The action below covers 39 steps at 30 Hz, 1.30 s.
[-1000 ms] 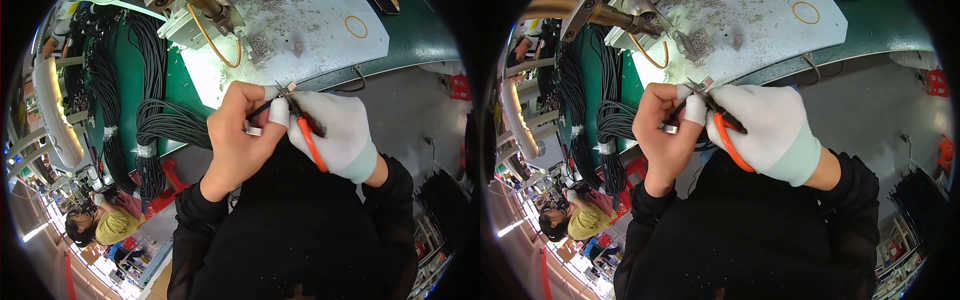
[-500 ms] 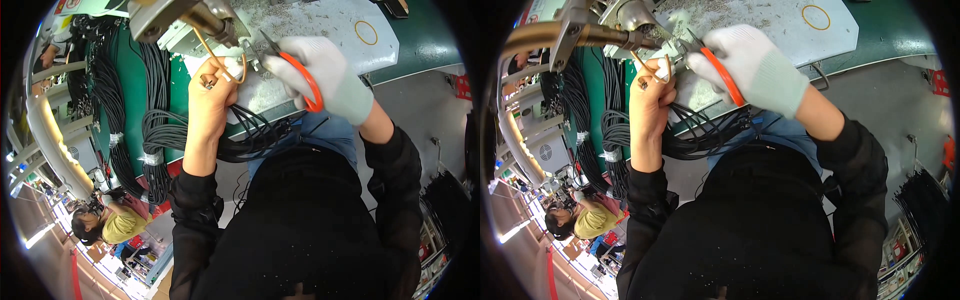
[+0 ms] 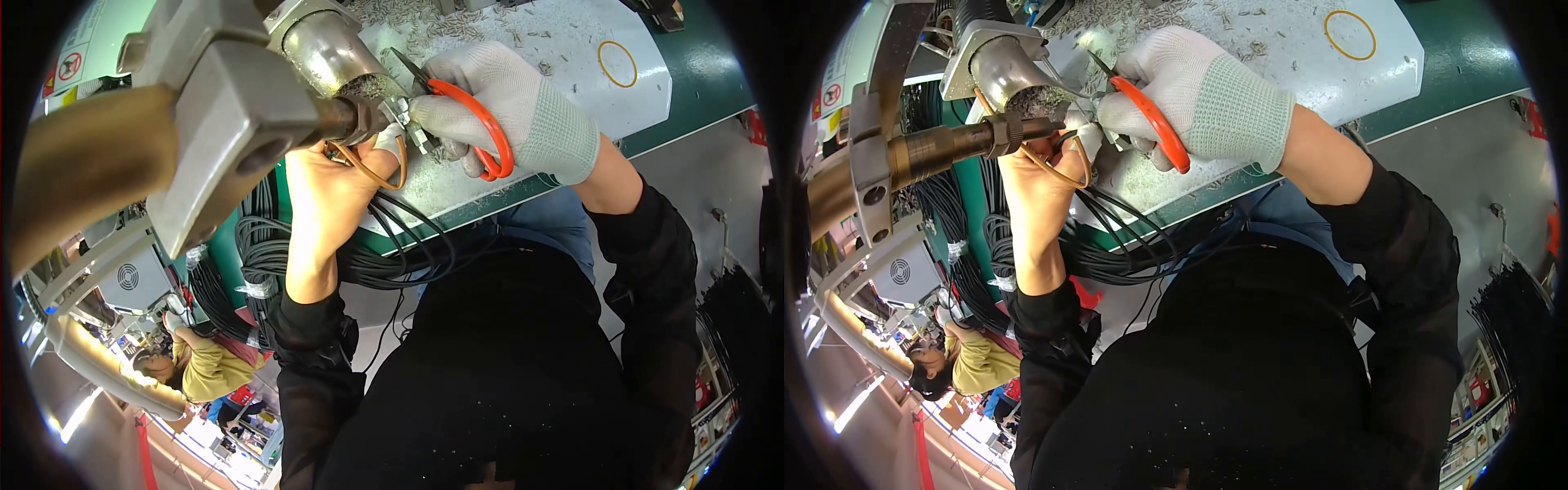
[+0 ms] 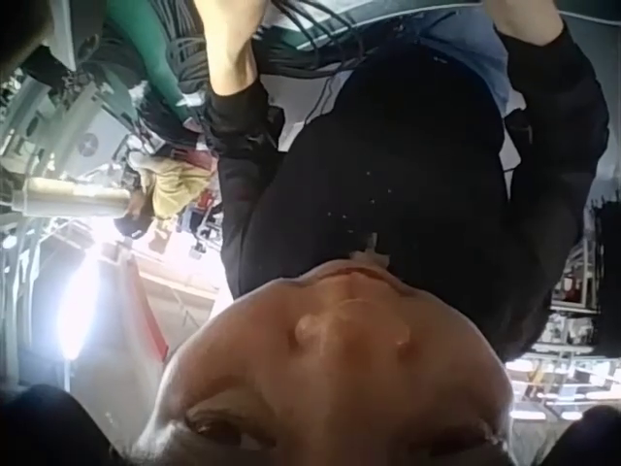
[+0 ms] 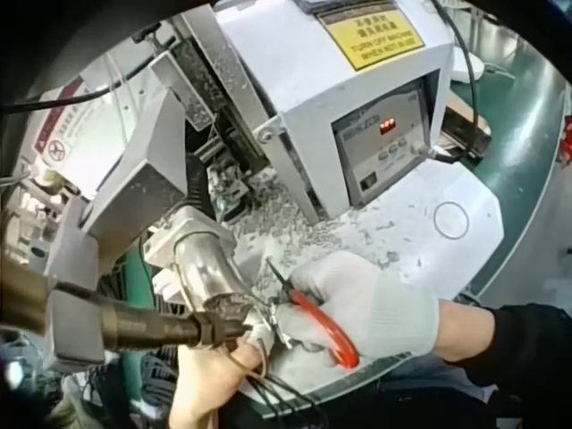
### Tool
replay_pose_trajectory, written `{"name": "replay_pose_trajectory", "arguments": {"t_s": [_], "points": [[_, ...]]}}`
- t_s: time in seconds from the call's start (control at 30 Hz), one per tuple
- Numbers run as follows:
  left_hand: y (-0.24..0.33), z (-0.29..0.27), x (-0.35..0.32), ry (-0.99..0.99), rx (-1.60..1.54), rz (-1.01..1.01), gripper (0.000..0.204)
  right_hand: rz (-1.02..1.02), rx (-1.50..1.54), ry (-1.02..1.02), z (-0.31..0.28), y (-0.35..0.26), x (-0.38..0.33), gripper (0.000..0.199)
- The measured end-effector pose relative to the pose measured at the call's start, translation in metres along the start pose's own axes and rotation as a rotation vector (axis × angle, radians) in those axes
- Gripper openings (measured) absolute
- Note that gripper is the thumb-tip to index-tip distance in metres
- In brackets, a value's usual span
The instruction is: The person uses shears to trim the ends of wires on a bundle of connectors, processing them one by one and placing the finished pieces on the workbench.
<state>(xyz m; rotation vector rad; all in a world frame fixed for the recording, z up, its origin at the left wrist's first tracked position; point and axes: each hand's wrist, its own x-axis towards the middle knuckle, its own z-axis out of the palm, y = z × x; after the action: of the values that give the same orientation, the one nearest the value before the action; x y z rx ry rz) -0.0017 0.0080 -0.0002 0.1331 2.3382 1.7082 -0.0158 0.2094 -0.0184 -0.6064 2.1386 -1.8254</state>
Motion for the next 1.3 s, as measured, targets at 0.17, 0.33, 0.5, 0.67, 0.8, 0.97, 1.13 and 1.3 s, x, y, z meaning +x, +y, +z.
{"name": "replay_pose_trajectory", "arguments": {"t_s": [0.17,0.33,0.5,0.67,0.8,0.97,1.13,1.3], "points": [[-0.007,-0.001,-0.004,0.099,0.167,-0.065,0.011,0.11,0.106,-0.006,0.002,-0.001,0.001,0.027],[-0.009,-0.002,-0.002,-0.009,0.22,0.14,0.009,-0.069,-0.017,0.056,0.007,0.02,0.002,0.026],[-0.01,-0.003,-0.002,0.015,0.272,0.172,0.008,-0.341,-0.209,0.016,0.006,0.032,0.005,0.025],[-0.005,0.002,-0.004,0.056,0.187,0.071,0.007,0.16,0.177,-0.02,0.003,-0.004,0.0,0.024],[-0.012,-0.006,-0.005,0.008,0.129,0.122,0.01,0.239,0.121,0.041,0.007,-0.009,-0.003,0.024],[-0.021,-0.007,-0.049,0.111,-0.085,0.107,0.02,0.099,-0.217,0.203,-0.014,-0.015,-0.05,0.022],[0.011,0.01,-0.086,-0.031,0.135,-0.013,0.037,0.049,-0.793,0.579,0.02,-0.056,-0.08,0.021],[0.022,0.036,-0.09,-0.16,0.379,0.182,0.059,0.096,-0.246,0.181,0.048,-0.079,-0.084,0.021]]}}
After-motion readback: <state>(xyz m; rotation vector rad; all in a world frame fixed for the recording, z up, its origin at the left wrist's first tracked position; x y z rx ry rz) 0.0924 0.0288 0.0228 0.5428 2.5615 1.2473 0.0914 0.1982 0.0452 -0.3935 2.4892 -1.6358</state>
